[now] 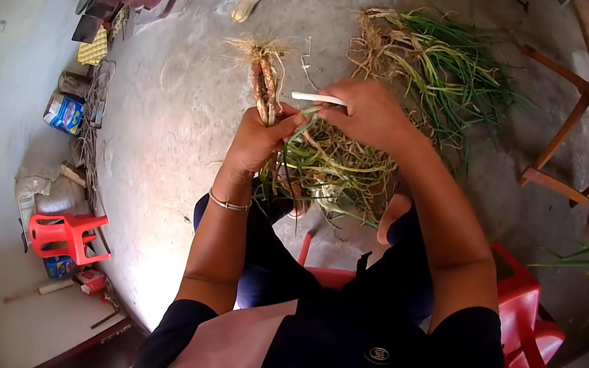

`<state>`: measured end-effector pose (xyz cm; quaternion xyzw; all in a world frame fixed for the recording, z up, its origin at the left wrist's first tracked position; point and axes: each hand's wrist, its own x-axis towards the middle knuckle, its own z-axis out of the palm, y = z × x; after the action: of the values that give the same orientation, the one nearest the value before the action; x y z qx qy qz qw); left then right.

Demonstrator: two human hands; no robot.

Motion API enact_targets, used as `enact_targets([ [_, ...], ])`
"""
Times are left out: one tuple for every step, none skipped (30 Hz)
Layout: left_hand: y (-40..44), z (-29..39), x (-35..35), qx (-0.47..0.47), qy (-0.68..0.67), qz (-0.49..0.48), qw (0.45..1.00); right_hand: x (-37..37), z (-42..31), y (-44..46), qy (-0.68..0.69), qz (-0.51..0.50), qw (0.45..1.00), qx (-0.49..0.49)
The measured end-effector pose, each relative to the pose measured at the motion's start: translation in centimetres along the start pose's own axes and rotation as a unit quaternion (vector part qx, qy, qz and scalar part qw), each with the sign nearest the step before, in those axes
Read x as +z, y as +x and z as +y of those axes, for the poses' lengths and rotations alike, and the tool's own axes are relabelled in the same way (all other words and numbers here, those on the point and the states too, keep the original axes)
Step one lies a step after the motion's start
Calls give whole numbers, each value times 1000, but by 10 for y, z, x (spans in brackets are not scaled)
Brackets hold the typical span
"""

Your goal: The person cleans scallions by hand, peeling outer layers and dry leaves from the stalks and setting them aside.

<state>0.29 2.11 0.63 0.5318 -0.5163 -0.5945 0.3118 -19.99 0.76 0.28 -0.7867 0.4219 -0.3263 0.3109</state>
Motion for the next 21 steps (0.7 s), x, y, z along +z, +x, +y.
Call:
enact_targets([
  [0,1,0,-1,0,0,1000,0,-5,0,1,-1,1000,1],
  [-1,3,-1,-13,28,-3,1000,0,-11,0,12,-11,1000,24],
  [-1,5,0,-25,56,-6,998,-1,-14,0,23,-21,998,47],
  [-2,7,1,-25,56,-5,998,0,-14,0,24,-22,998,47],
  [-3,8,2,-25,48,-2,999,1,-13,-1,11,-27,999,43],
  [-3,8,4,-24,41,2,999,2,-12,-1,-2,-32,999,39],
  [-3,7,3,-24,41,2,999,2,-11,-1,-2,-32,999,40],
  [-2,5,3,-21,54,0,998,3,-9,-1,-23,-33,999,33],
  [-1,4,3,-17,66,-2,998,4,-8,-1,-44,-34,998,26],
  [-2,4,3,-18,66,-2,998,5,-8,-2,-44,-34,998,26],
  [-2,4,3,-20,63,-12,998,7,-8,-3,-63,-23,998,3],
  [-2,5,2,-23,59,-22,998,9,-7,-3,-83,-11,996,-21],
  [-2,5,2,-23,59,-22,998,11,-7,-2,-83,-11,996,-21],
  [-2,5,3,-24,41,-27,999,12,-6,-2,-96,0,995,-36],
  [-2,6,3,-24,22,-32,999,13,-6,-2,-109,11,993,-52],
  [-2,6,3,-25,23,-32,999,13,-6,-3,-109,12,993,-52],
  [-3,7,4,-32,10,-38,999,13,-6,-3,-111,13,993,-38],
  [-3,8,4,-39,-3,-43,998,13,-6,-3,-114,13,993,-24],
  [-4,9,5,-39,-3,-43,998,12,-6,-3,-113,13,993,-24],
  [-4,11,6,-41,-21,-43,998,10,-6,-4,-74,11,997,-15],
  [-4,12,7,-42,-39,-41,997,8,-7,-4,-35,9,999,-6],
])
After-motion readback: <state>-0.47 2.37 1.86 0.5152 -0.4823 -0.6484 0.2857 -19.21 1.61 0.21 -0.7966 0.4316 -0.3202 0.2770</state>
